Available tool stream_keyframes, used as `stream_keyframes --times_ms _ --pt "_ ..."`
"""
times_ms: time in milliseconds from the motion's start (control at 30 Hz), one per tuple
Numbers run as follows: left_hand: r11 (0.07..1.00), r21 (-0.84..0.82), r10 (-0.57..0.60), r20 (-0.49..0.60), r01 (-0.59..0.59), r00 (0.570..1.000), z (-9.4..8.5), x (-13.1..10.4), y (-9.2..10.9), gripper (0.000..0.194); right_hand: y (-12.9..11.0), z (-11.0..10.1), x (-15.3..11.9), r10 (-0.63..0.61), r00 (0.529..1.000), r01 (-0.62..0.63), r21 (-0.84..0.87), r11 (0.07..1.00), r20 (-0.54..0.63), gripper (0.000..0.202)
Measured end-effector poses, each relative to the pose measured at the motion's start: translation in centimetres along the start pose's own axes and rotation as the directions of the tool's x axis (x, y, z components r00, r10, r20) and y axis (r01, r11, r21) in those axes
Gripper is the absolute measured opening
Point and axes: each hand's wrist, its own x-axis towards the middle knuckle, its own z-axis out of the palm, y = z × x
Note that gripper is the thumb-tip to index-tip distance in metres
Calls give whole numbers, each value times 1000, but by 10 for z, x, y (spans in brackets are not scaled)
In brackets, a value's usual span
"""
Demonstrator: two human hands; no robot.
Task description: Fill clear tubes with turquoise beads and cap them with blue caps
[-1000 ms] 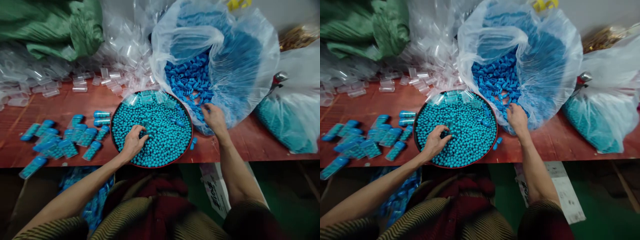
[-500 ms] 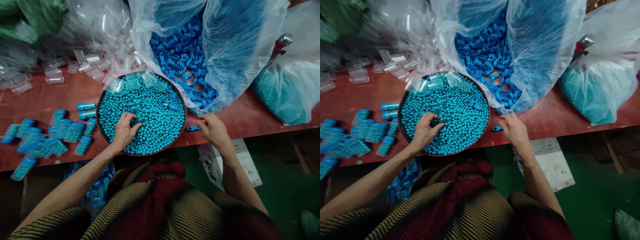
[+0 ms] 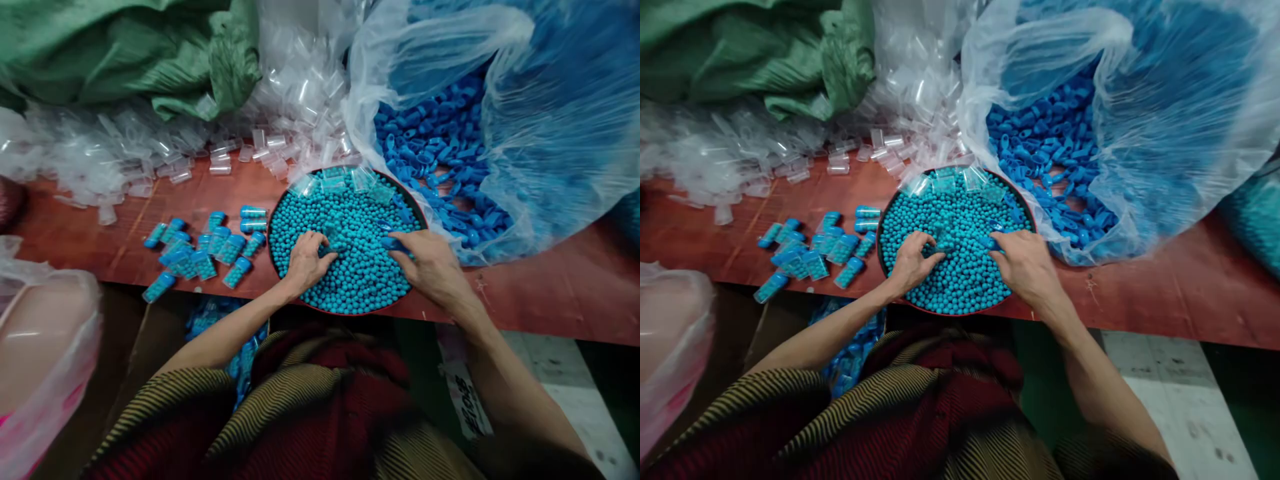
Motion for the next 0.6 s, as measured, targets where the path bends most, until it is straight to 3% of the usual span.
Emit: stream_keyframes --times_ms 100,200,400,500,600 --pt "999 -48 -14 24 15 1000 -2 -1 1 15 -28 29 32 -35 993 22 108 994 115 36" --pt "993 -108 -45 41 50 998 -3 1 1 14 -43 46 46 -37 977 17 96 995 209 36" --pt "961 -262 -65 111 92 992 -5 6 -2 14 -31 33 40 -61 949 93 -92 991 308 32" --pt "944 -309 -81 126 117 989 -7 7 -3 14 -29 29 39 -28 966 33 -15 999 257 36" --pt "925 -362 -72 133 116 989 -11 8 -2 14 -37 35 42 -26 986 -3 177 984 164 38"
